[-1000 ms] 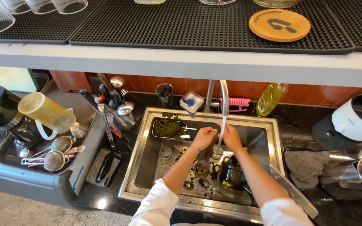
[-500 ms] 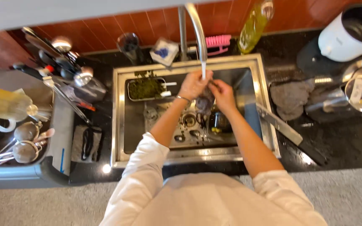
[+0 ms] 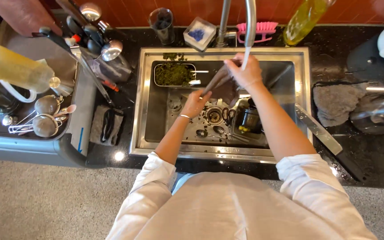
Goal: Washing a cloth coffee filter and espresso machine components in a commercial kitchen sink.
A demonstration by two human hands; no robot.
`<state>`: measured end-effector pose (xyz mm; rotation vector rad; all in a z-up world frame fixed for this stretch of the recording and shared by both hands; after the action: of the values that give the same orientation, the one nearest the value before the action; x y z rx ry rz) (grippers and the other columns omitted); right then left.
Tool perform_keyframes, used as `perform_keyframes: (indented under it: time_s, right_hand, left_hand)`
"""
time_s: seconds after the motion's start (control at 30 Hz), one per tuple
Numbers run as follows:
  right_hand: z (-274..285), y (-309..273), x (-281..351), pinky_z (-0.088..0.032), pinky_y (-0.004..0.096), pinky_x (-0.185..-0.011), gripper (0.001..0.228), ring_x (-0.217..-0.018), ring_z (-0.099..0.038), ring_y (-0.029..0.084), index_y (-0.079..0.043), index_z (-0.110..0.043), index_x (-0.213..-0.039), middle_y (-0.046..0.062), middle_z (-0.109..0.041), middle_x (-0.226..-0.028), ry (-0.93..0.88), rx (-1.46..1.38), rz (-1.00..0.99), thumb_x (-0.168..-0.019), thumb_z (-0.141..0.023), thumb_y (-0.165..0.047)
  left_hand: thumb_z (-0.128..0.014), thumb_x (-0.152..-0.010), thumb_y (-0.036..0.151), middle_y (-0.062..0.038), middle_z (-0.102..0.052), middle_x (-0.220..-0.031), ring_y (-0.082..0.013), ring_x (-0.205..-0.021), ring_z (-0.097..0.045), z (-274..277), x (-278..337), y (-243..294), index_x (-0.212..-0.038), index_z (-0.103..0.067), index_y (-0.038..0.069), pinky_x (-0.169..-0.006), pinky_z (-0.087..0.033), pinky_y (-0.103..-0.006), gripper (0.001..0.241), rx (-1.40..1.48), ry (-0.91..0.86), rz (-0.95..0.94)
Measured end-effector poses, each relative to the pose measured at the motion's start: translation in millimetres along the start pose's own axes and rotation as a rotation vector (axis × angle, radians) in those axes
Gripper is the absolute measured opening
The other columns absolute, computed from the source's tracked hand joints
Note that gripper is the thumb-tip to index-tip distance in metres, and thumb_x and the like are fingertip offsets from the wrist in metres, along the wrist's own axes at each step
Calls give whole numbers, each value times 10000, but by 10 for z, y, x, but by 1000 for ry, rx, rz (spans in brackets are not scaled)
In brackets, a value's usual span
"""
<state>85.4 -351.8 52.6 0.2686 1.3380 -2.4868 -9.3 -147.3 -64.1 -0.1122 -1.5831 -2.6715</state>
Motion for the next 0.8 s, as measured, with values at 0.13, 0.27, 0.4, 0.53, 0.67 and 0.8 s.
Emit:
perform_keyframes:
  time_s: [0.13,0.27,0.4,0.53,0.67,0.8]
  right_hand:
    - [105,342,279,-491,247,-612,261,-667,-615,79,-29,-631,-872,12,-688,-758,-49,-240,-170,-948,-795,-217]
    - [17,1040,782,-447,253,-663,221,-745,-549,86,-22,-600,-992,11,-634,-851,-86,-452,-170,-1011,-771,-159]
    - [221,539,902,-502,199,-727,283,-896,-614,38,-13,-614,-1198,-32,-650,-1067,-83,-316,-29,-983,-744,-142]
    - [33,799,881,-492,176,-728,273,-834,-574,-1,-31,-625,-1187,-73,-644,-944,-169,-476,-151,-992,-760,-166]
    - [251,1054,924,-405,215,-617,159,-705,-504,29,-24,-654,-979,-55,-610,-794,92,-477,-232,-999,-764,-137]
    - [482,956,872,-338,219,-584,235,-683,-426,26,-19,-563,-930,-47,-539,-782,28,-440,-174,-1000,-782,-70]
  left_hand:
    - [-650,-1049,250,-281,-608,-820,-475,-751,-539,240,50,274,-1066,-743,12,-682,-428,-496,256,41,-11,57]
    - [-586,-1034,101,-206,-709,-1078,-284,-1007,-625,364,85,1158,-1196,-682,-5,-881,-505,-382,216,-40,143,-606]
    - [-568,-1031,165,-154,-702,-968,-148,-867,-665,-183,-437,1103,-1221,-607,-44,-779,-531,-307,285,152,-63,-389]
    - [-634,-980,192,-97,-670,-876,-94,-788,-600,-786,-909,997,-1088,-678,-30,-700,-526,-294,250,405,-220,-368]
    - [-630,-1025,289,-59,-564,-717,-105,-651,-493,-995,-1111,947,-917,-653,-15,-591,-447,-308,323,291,-177,-172]
    - [-669,-989,229,-18,-513,-757,-103,-705,-466,-1163,-1174,893,-906,-636,10,-657,-446,-307,236,400,-192,-243]
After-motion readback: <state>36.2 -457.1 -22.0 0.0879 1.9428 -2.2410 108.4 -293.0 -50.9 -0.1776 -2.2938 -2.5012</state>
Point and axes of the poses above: each hand's wrist, its own x-axis away from the middle knuckle, its own z-axis out of the back of the hand, y = z × x, the point moved 6 cm from there along -x, towards the middle knuckle
